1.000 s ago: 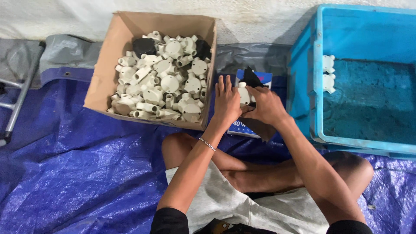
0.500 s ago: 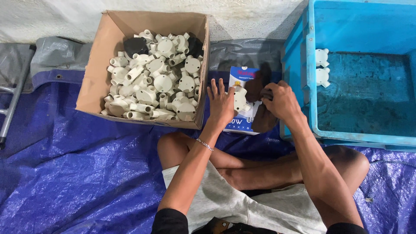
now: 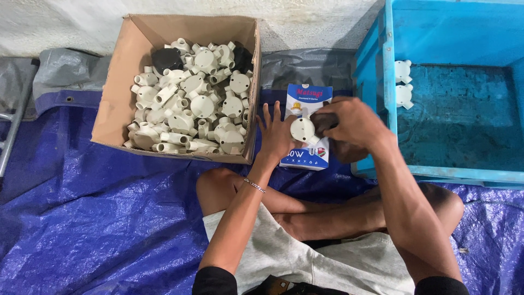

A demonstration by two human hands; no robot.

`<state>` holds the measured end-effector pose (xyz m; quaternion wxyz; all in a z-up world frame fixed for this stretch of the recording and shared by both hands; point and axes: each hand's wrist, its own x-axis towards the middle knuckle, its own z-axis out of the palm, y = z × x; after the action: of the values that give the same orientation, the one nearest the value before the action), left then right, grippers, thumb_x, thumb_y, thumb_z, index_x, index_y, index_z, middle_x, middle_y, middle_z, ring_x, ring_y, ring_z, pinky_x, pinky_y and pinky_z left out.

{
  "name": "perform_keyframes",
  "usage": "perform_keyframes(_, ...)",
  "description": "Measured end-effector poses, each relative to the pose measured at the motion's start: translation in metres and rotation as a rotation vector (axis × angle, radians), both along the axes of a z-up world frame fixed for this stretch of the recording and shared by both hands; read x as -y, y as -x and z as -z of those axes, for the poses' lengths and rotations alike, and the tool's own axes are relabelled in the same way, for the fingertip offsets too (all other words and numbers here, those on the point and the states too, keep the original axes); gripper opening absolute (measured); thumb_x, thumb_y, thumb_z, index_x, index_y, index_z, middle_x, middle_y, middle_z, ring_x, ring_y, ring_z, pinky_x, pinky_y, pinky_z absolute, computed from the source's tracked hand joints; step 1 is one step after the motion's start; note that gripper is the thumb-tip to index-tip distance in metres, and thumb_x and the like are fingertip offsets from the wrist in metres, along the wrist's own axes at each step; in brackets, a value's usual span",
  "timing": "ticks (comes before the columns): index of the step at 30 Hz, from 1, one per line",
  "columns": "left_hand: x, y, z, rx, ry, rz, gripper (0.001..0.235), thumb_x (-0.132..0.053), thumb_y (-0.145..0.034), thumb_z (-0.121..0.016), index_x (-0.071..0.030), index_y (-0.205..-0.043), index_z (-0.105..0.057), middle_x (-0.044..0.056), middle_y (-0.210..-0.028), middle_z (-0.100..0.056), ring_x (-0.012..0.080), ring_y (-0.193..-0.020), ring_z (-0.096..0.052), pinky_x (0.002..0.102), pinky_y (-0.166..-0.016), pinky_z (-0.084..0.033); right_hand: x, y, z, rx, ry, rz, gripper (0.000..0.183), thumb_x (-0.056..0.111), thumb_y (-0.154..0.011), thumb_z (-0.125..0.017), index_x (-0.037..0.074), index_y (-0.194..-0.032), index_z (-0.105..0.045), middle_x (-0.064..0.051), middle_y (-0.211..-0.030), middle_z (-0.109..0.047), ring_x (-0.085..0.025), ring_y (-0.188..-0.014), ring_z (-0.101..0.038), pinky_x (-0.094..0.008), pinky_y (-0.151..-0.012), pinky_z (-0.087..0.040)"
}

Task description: The person sits on a blue tarp and cleans white plastic parts using a dark cloth. They pick up a part from a cardboard box, wipe it thoroughly, and place it into a blue plastic bin. This process is repeated for multiple parts.

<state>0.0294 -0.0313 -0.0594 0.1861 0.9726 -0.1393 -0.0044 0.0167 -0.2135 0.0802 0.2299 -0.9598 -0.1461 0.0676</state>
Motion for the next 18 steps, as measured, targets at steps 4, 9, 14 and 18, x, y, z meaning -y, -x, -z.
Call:
perform_keyframes(4,-0.003,-0.003,0.002,-0.065,0.084,-0.017,0.070,-0.044,-0.056,-0.089,-0.026,-0.118,-0.064,0.021,-0.156,-0.028,0.0511,-0.147,-0.013,0.074,-0.109,-0.020,0.000,-0.021,0.076,0.020,-0.088,-0.076,0.053,0.001,-0.064,-0.080,0.002,-0.116,-0.065,-0.027,-0.101,-0.070,-0.047,-0.099,-0.068,-0.055,-0.084,-0.056)
perform_keyframes(9,-0.008,-0.007,0.030,-0.005,0.093,-0.018,0.073,-0.047,-0.058,-0.086,-0.028,-0.123,-0.062,0.021,-0.156,-0.028,0.0523,-0.146,-0.016,0.075,-0.107,-0.025,-0.008,-0.020,0.121,0.373,-0.152,-0.106,0.039,0.018,-0.065,-0.071,0.017,-0.105,-0.074,-0.004,-0.105,-0.072,-0.032,-0.107,-0.064,-0.049,-0.085,-0.051)
perform_keyframes(14,-0.006,-0.011,0.029,-0.023,0.087,-0.014,0.070,-0.047,-0.060,-0.085,-0.024,-0.123,-0.062,0.022,-0.158,-0.024,0.0516,-0.146,-0.016,0.073,-0.107,-0.026,-0.014,-0.001,0.091,0.434,-0.328,-0.273,0.024,0.017,-0.079,-0.074,0.011,-0.102,-0.075,-0.012,-0.104,-0.073,-0.037,-0.099,-0.067,-0.049,-0.088,-0.051)
perform_keyframes(18,-0.005,-0.013,0.011,-0.025,0.082,0.023,0.072,-0.040,-0.053,-0.089,-0.022,-0.118,-0.065,0.024,-0.158,-0.020,0.0532,-0.146,-0.013,0.075,-0.106,-0.026,-0.014,-0.002,0.084,0.284,-0.301,-0.346,0.015,0.013,-0.073,-0.075,0.012,-0.088,-0.075,-0.010,-0.095,-0.074,-0.040,-0.089,-0.067,-0.052,-0.077,-0.053)
